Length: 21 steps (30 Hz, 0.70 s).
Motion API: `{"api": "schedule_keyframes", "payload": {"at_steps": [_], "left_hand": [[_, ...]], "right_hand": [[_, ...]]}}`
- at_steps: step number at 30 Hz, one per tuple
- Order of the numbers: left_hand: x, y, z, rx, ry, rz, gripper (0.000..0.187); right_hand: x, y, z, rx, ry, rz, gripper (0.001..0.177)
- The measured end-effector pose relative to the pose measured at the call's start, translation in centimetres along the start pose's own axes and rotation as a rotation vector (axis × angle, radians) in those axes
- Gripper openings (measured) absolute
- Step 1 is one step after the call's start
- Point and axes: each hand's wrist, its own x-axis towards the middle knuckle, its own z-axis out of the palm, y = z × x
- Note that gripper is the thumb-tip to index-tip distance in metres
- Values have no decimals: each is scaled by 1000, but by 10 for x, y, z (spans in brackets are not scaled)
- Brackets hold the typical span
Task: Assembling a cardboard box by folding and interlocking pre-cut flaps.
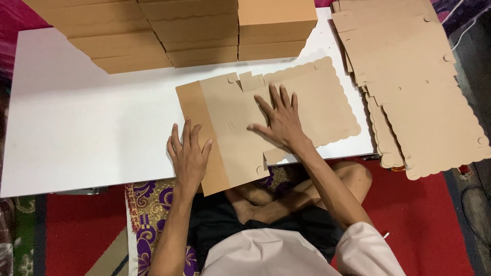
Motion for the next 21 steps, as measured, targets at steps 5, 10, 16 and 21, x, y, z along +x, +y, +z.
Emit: {"api": "schedule_keyframes", "payload": {"at_steps": [5,10,16,21], "left_hand": [[4,4,-2,-11,5,-7,46],[3,25,-1,-63,16,-96,78],[3,31,-19,-147,-31,-132,78],[-1,29,-46,-542,-47,-197,64]], "right_hand": [[-73,17,-7,-93,-79,24,93],[-116,71,-12,10,71,158,88],[-149,118,-45,306,351,605,68],[-145,112,-53,478,264,736,76]]}}
